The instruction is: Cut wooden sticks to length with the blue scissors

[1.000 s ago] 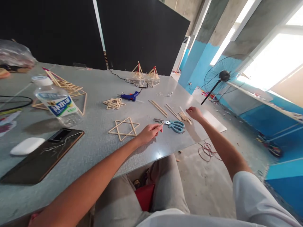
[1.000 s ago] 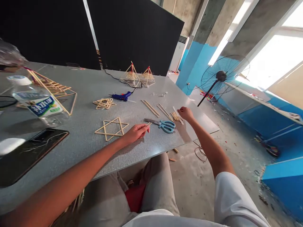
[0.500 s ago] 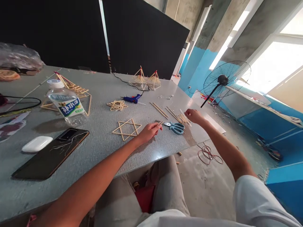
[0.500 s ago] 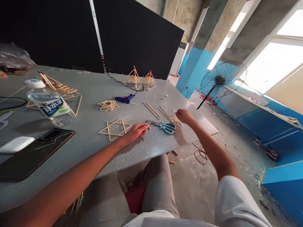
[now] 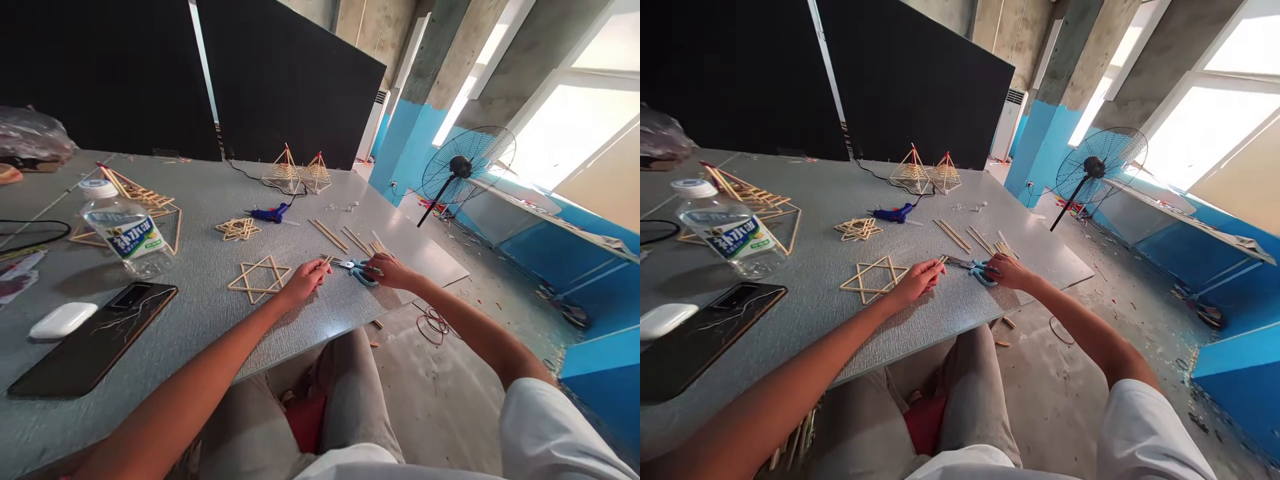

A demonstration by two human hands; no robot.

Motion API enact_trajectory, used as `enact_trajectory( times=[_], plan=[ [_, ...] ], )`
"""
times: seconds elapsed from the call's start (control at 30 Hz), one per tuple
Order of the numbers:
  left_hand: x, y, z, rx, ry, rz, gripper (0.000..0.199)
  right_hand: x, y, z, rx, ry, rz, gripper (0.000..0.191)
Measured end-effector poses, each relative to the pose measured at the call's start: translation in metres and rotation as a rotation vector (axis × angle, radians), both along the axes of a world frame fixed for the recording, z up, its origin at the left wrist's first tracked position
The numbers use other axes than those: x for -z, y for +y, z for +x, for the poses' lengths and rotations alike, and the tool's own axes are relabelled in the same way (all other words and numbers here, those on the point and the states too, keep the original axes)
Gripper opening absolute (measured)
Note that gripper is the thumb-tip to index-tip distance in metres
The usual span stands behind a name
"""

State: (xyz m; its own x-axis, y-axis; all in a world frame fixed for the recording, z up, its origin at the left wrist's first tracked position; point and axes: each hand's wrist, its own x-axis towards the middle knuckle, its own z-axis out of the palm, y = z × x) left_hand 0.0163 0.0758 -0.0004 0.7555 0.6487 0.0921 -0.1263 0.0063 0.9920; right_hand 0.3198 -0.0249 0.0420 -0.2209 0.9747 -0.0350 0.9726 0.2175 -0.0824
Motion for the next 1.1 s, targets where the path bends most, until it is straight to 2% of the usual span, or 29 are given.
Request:
enact_trajectory(
  times=[0.1,0.23,0.37,0.53,0.63,0.73,0.87,1.0,1.1],
  plan=[
    [-0.001,0.001,-0.001,-0.005,-0.009,-0.015,0.052,-0.001,0.008,-0.004,0.018,-0.019,0.000,0.024],
    [-0.007,-0.002,-0.004,-0.008,0.021,-0.038,0.053,-0.002,0.015,-0.019,0.147,-0.096,-0.091,0.030],
    [-0.014,-0.005,-0.008,-0.025,0.056,-0.020,0.057,-0.002,0.017,-0.041,0.178,-0.206,-0.149,0.024],
    [-0.018,-0.009,-0.009,-0.013,0.062,0.031,0.066,-0.002,0.017,-0.055,0.212,-0.158,-0.123,0.023],
    [-0.019,-0.012,-0.009,-0.137,-0.012,0.105,0.065,-0.006,0.025,-0.052,0.247,0.132,-0.124,0.020],
    [-0.023,-0.012,-0.012,-0.345,-0.098,0.183,0.060,-0.009,0.045,-0.056,0.278,0.633,-0.167,0.022],
    [-0.028,0.002,-0.021,-0.548,-0.140,0.231,0.054,-0.003,0.094,-0.086,0.275,1.232,-0.106,0.045],
    [-0.030,0.024,-0.034,-0.749,-0.127,0.323,0.047,0.008,0.143,-0.123,0.305,1.504,0.166,0.054],
    [-0.032,0.033,-0.041,-0.857,-0.063,0.422,0.046,0.020,0.157,-0.133,0.294,1.553,0.343,0.056]
  ],
)
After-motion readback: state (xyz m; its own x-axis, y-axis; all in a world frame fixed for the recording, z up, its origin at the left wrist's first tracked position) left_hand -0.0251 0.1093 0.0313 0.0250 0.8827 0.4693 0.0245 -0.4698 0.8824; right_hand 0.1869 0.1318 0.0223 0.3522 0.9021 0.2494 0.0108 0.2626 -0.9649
